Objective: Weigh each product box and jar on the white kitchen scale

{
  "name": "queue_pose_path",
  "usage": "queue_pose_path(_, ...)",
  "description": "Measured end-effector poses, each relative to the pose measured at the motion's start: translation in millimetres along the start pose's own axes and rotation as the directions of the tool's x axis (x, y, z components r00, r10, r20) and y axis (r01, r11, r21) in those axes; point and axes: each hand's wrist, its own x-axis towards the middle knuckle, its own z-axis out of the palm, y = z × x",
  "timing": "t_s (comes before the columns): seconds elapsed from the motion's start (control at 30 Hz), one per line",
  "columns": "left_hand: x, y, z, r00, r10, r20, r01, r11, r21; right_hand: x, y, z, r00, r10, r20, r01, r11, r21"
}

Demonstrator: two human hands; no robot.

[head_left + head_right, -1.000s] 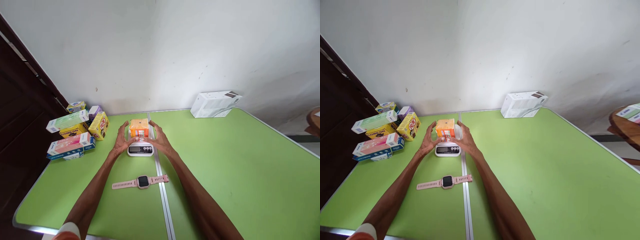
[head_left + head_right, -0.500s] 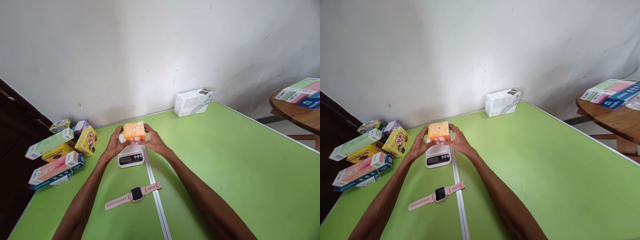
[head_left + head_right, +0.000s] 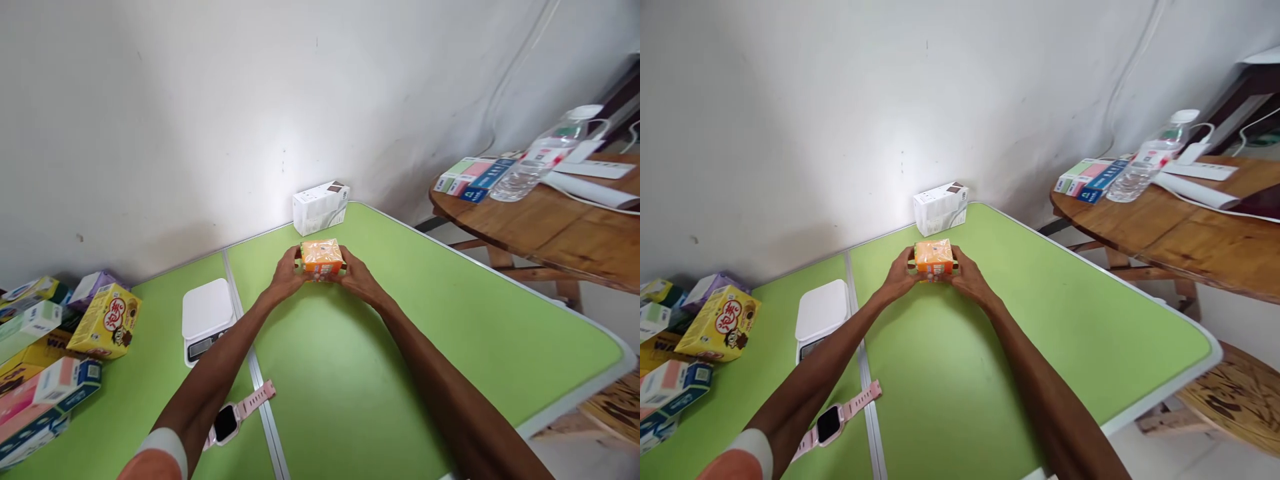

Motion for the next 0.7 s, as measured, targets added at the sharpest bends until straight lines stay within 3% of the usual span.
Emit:
queue_pose_path(0.1, 14.3, -6.3, 26.9, 1.0, -0.019, 0.019, 0.02, 0.998, -0.054, 1.9, 15.1, -24.5, 0.998, 0.068, -0.008, -0.067, 0.997, 0.042)
queue_pose_path(0.2, 25.4, -11.8, 45.2, 1.0, -0.025, 0.005, 0.025, 0.996, -0.088, 0.8, 28.5, -32.9, 0.994, 0.077, -0.074, -0.076, 0.997, 0.021)
queue_pose_path(0.33, 43.3, -15.1, 62.6, 0.996, -0.048, -0.076, 0.046, 0.998, -0.033, -0.9, 45.2, -11.6, 0.946, -0.014, -0.323, -0.056, 0.977, -0.206)
queue_pose_path(0.5, 69.5, -11.2, 75.1, 0.991, -0.092, -0.096, 0.094, 0.995, 0.016, 20.7, 61.4, 23.7, 0.834, -0.001, -0.552, -0.195, 0.934, -0.298)
queue_pose_path(0.6, 70.0, -5.8, 74.6, 0.994, -0.1, -0.038, 0.098, 0.994, -0.059, 46.9, 67.7, 23.1, 0.785, 0.01, -0.619, -0.226, 0.936, -0.271)
queue_pose_path(0.7, 42.1, 1.4, 66.7, 0.992, -0.129, 0.012, 0.129, 0.988, -0.088, 74.2, 70.9, 10.9, 0.759, 0.035, -0.65, -0.246, 0.94, -0.236)
